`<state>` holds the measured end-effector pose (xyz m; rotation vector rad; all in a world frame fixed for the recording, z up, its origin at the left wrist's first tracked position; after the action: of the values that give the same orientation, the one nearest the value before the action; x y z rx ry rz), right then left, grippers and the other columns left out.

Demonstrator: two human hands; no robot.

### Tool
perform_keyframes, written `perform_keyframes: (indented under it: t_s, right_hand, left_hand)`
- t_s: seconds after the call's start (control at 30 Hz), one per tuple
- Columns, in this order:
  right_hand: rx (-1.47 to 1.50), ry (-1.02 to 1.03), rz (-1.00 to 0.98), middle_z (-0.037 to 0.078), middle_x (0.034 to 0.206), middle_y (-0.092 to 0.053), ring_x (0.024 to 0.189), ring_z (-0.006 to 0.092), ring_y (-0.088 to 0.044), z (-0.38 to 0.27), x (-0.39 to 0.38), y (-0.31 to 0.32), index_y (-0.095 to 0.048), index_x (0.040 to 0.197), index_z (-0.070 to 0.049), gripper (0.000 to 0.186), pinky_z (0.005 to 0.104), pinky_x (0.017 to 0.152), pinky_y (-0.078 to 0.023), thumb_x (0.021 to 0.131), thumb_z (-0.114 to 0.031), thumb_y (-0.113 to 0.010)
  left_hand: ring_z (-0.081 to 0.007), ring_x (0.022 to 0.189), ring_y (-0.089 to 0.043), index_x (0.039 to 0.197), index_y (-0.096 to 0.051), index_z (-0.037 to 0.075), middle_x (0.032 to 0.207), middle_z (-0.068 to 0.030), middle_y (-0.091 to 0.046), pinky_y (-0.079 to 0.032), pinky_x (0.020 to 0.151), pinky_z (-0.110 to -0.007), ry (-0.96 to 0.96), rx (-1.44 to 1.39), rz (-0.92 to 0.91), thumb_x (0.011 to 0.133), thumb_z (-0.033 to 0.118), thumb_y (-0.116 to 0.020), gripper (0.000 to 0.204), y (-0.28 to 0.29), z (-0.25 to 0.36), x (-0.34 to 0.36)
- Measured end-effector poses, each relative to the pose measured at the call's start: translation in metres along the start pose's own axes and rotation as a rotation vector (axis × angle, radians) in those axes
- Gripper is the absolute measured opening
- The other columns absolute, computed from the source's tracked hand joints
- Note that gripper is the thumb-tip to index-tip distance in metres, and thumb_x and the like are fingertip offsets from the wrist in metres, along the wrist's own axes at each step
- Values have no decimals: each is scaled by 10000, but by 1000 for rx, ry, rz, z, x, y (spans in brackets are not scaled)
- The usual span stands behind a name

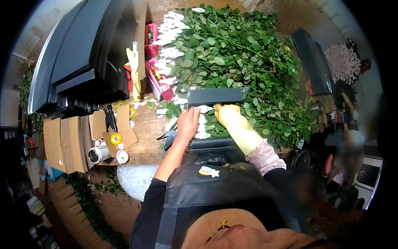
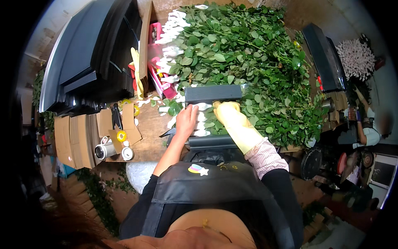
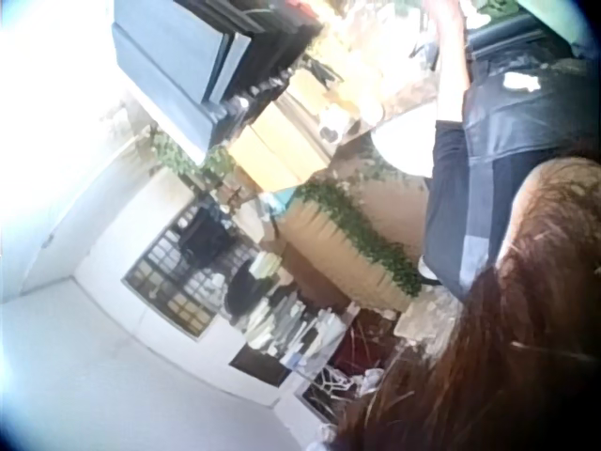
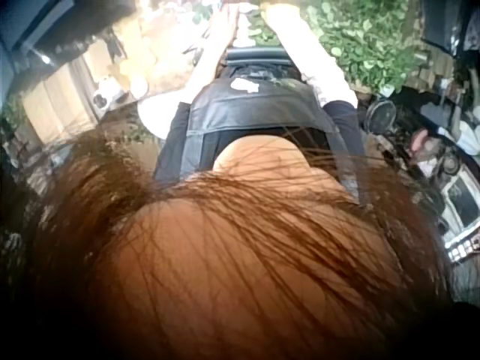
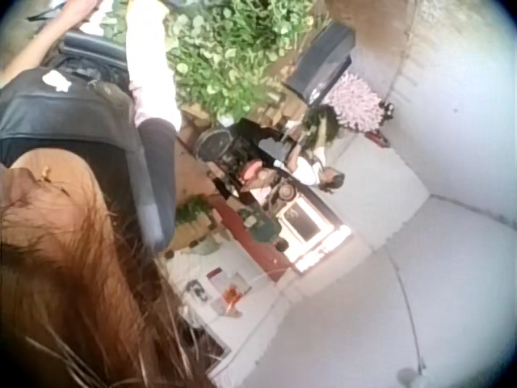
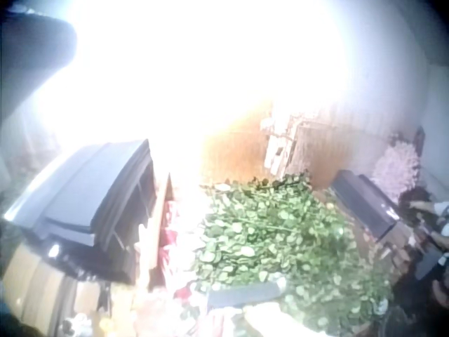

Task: The person arranges white flower buds and green leaves into a black rectangular tray. They place the buds in a row, add leaves around them, and then close the tray. The person repeats this process with multiple trays.

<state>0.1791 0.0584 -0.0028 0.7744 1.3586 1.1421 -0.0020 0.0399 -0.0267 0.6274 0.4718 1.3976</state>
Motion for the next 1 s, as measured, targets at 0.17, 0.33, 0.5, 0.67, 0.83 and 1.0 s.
perform_keyframes:
  t_s: [0.17, 0.33, 0.5, 0.67, 0.83, 1.0]
  right_hand:
    - [16, -20, 13, 76, 844, -745, 767, 278, -730, 4, -1, -5, -672, 1199, -157, 334, 449, 708, -555, 968, -383, -586]
    - [56, 62, 5, 105, 926, -756, 802, 284, -746, 6, -1, -7, -622, 1273, -142, 412, 456, 687, -556, 986, -431, -561]
    - [-8, 37, 102, 109, 809, -742, 693, 293, -728, 3, 2, -20, -649, 1163, -144, 383, 466, 628, -548, 955, -461, -602]
    - [-110, 45, 220, 73, 745, -728, 615, 286, -703, 1, 3, -32, -660, 1133, -152, 361, 447, 573, -521, 937, -454, -632]
    - [-202, 59, 245, 69, 675, -694, 533, 270, -668, -7, 6, -27, -662, 1083, -155, 326, 464, 475, -466, 921, -437, -654]
    - [-144, 15, 204, 114, 774, -719, 671, 317, -706, -5, 4, -25, -634, 1130, -129, 367, 480, 611, -523, 932, -438, -637]
  left_hand:
    - [-338, 796, -656, 805, -611, 14, 772, -151, -652, -510, 713, -434, -77, -322, 307, 990, 139, -591, 223, 15, -15, -21]
    - [-149, 709, -522, 765, -566, 9, 742, -60, -557, -467, 681, -340, 480, -524, 61, 888, 77, -640, 158, 38, -61, -33]
    - [-82, 735, -615, 912, -671, 18, 855, -46, -680, -495, 585, -262, 391, -531, -126, 927, 287, -741, 278, -5, -31, 5]
    - [-87, 805, -655, 981, -722, 30, 824, -31, -691, -524, 626, -239, 506, -926, -51, 955, 230, -696, 204, -21, -21, -2]
    - [-49, 601, -525, 799, -648, 71, 691, 30, -589, -390, 460, -227, 363, -981, 240, 939, 125, -658, 150, -29, -54, -8]
    - [-46, 542, -402, 765, -577, 104, 626, 64, -456, -292, 456, -232, 534, -1106, 523, 968, 148, -601, 209, -16, -43, -16]
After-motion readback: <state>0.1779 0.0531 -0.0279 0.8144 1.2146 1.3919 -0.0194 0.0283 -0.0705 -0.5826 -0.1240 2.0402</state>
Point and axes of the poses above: each hand's wrist, its own x-axis towards the middle knuckle, its own y-axis out of the back of the hand, z = x × y, the point moved 3 cm from there along x, towards the middle knuckle
